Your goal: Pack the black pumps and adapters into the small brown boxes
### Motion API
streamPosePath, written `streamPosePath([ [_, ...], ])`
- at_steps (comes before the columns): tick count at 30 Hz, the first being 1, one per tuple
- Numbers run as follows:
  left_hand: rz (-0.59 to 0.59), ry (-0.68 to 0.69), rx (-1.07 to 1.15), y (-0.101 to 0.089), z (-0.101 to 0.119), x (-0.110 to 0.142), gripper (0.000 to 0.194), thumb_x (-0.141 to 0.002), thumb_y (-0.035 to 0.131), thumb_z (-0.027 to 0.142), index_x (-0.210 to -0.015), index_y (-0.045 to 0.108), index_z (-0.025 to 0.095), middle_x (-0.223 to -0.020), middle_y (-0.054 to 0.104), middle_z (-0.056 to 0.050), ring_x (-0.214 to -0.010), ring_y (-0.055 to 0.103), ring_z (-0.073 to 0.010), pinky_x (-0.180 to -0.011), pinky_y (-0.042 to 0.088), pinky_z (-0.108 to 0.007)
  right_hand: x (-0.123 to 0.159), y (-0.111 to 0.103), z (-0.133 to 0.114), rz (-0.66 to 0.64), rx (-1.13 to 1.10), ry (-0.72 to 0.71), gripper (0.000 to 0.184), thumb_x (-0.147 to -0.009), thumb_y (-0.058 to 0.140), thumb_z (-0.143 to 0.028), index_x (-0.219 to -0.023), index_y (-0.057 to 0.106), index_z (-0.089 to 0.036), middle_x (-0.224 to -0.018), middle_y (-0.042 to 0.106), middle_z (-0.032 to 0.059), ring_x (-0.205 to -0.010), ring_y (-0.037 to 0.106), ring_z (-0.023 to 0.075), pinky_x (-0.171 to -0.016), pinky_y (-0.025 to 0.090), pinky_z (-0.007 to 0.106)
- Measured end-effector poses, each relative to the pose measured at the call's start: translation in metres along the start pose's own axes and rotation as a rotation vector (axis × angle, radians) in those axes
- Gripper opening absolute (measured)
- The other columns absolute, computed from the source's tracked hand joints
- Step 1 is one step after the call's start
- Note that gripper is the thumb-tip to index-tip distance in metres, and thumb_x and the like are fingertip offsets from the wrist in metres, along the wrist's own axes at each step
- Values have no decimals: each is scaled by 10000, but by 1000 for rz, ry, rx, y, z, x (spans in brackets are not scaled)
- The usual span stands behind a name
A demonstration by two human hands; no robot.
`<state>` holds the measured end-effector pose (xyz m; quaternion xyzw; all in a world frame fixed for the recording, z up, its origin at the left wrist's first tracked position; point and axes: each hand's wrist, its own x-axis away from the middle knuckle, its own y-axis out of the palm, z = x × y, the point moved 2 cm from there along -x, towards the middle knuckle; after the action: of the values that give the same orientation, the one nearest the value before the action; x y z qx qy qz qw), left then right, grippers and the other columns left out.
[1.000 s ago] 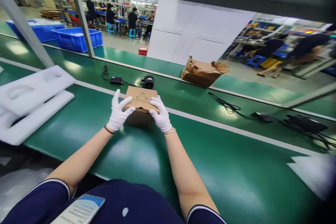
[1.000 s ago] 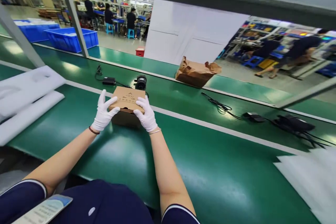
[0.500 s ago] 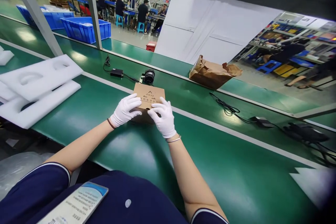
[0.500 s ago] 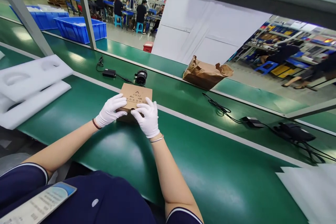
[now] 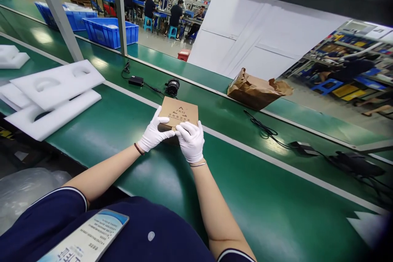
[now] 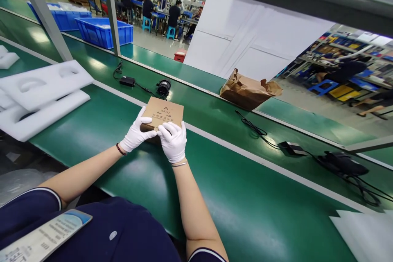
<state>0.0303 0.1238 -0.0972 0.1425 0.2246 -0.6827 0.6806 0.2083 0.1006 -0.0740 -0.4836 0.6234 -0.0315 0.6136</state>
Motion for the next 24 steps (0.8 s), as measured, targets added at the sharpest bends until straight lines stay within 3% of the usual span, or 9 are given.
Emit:
streamPosePath([
  [5, -25, 33, -78, -6, -8, -4, 503, -777, 748, 487, -1117, 584, 155, -1626, 187, -206, -1450, 366, -306, -1183, 351, -463, -7, 6, -13, -19, 60, 150, 326, -1000, 480, -445, -1181, 696, -282, -1133, 702, 88, -1085, 615, 270, -1178, 221, 569],
  [8, -169, 50, -130, -10, -17, -21, 581, -792, 714, 442, -1262, 549, 143, -1643, 120, -194, -1470, 323, -314, -1190, 335, -443, -1, 9, -19, -183, 199, 141, 508, -926, 599, -480, -1395, 551, -289, -1404, 548, 141, -1303, 452, 365, -1156, 53, 691],
  [10, -321, 43, -160, -4, -28, -35, 773, -831, 642, 435, -1486, 347, 150, -1645, 106, -186, -1485, 287, -304, -1188, 333, -438, 4, 9, -11, -254, 315, 159, 611, -876, 686, -447, -1440, 487, -323, -1496, 450, 136, -1380, 346, 381, -1119, -32, 737],
  [12, -462, 17, -263, 12, -40, -42, 911, -883, 547, 455, -1578, 59, 124, -1621, 182, -221, -1471, 321, -301, -1160, 366, -454, 2, 5, 10, -272, 418, 230, 637, -874, 704, -400, -1456, 455, -333, -1517, 418, 134, -1401, 313, 358, -1114, -20, 741],
  [13, -529, 19, -356, 23, -45, -40, 913, -899, 511, 470, -1579, 21, 108, -1593, 257, -238, -1452, 356, -311, -1146, 377, -474, -2, 2, 25, -276, 461, 276, 634, -879, 700, -392, -1458, 449, -330, -1518, 413, 136, -1406, 305, 349, -1115, 5, 739],
  [16, -712, 126, -643, 52, -52, -19, 681, -907, 496, 488, -1497, 391, 164, -1499, 454, -203, -1422, 390, -369, -1171, 280, -569, -28, -9, 78, -307, 565, 424, 660, -890, 685, -394, -1482, 415, -286, -1528, 385, 156, -1424, 258, 346, -1116, 112, 713],
  [18, -778, 247, -786, 61, -53, -4, 548, -913, 479, 491, -1373, 569, 208, -1491, 479, -165, -1426, 370, -392, -1181, 218, -598, -52, -16, 115, -350, 619, 500, 651, -918, 646, -349, -1505, 381, -253, -1539, 363, 164, -1429, 240, 335, -1113, 172, 676],
  [21, -799, 361, -986, 58, -58, -4, 588, -934, 395, 512, -1388, 566, 180, -1509, 451, -177, -1409, 382, -407, -1147, 270, -596, -88, -29, 162, -399, 677, 604, 558, -984, 476, -186, -1524, 351, -251, -1564, 331, 147, -1423, 255, 306, -1113, 166, 654],
  [24, -818, 378, -1071, 53, -68, -21, 649, -926, 335, 533, -1410, 543, 154, -1507, 448, -190, -1405, 376, -421, -1114, 306, -611, -107, -54, 187, -346, 723, 702, 564, -972, 525, -278, -1511, 379, -199, -1575, 306, 163, -1436, 224, 345, -1123, 133, 661],
])
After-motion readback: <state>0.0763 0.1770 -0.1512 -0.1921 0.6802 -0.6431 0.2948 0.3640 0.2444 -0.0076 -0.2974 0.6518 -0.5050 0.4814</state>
